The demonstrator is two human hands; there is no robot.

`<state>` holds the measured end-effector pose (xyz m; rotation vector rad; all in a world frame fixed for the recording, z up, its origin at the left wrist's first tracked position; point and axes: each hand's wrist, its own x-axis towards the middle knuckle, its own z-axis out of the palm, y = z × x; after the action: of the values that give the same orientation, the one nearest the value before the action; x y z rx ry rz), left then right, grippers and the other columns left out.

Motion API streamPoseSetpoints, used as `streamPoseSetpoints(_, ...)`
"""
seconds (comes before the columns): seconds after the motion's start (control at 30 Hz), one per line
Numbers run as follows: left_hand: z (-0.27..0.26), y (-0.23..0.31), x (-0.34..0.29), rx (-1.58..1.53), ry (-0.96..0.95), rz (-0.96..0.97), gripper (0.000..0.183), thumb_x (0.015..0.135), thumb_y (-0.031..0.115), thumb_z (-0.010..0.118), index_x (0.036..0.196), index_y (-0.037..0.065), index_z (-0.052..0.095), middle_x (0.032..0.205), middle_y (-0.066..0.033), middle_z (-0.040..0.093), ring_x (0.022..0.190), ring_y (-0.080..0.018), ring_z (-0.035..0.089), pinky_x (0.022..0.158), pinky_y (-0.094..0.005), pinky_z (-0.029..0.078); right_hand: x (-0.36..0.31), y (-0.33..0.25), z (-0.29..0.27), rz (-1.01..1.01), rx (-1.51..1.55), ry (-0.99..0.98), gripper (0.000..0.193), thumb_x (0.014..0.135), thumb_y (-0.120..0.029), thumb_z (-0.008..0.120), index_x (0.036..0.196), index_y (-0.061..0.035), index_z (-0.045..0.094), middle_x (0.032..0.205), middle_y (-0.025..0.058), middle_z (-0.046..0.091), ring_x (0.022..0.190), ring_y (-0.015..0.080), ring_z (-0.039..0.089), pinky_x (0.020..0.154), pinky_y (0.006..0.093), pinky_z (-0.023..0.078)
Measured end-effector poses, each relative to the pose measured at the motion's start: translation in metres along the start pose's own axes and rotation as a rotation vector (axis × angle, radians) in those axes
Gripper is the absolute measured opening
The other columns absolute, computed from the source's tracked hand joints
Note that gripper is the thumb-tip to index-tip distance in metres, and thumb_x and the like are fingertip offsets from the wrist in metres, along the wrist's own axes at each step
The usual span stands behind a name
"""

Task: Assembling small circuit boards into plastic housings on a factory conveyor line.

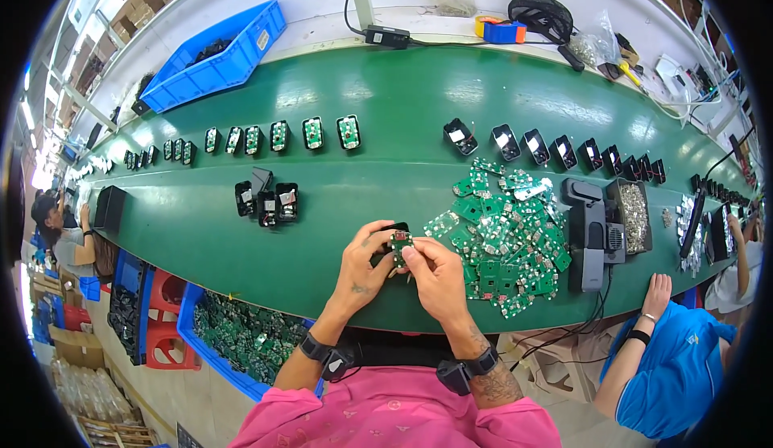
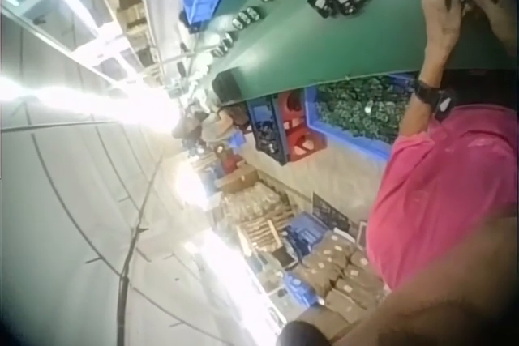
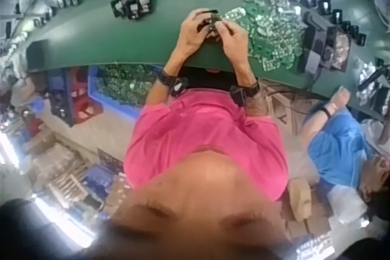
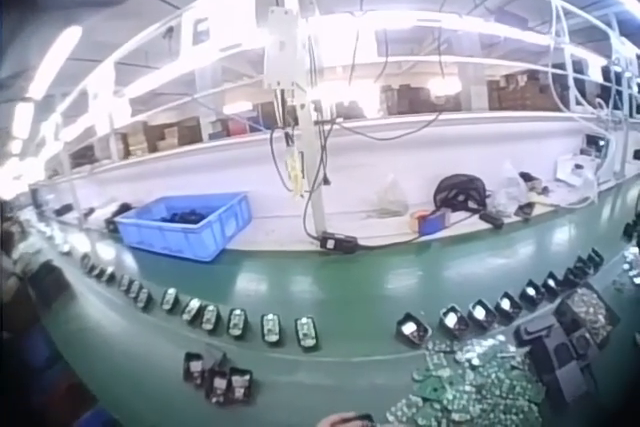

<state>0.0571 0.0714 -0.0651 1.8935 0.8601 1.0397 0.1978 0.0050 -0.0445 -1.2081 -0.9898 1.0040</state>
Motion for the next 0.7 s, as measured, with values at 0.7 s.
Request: streamPoseSetpoints(0.7,0.006,0.010,-0.034,-0.444,-0.017,-0.193,0.016,0.100,0.010,0.056,0.105,0.000,0.067,0.120,-0.0074,0.061,0.094,-0.0123,0.062,0.078,-0.0261,0.051,-0.021,-0.018,-0.022,0.238,0.432,0.020,0.029,0.095,-0.005,0.064,0.121,0.0067,0.059,0.082,0.0080,0.065,0.054,0.0117,0.061,0.045,0.0234,0.048)
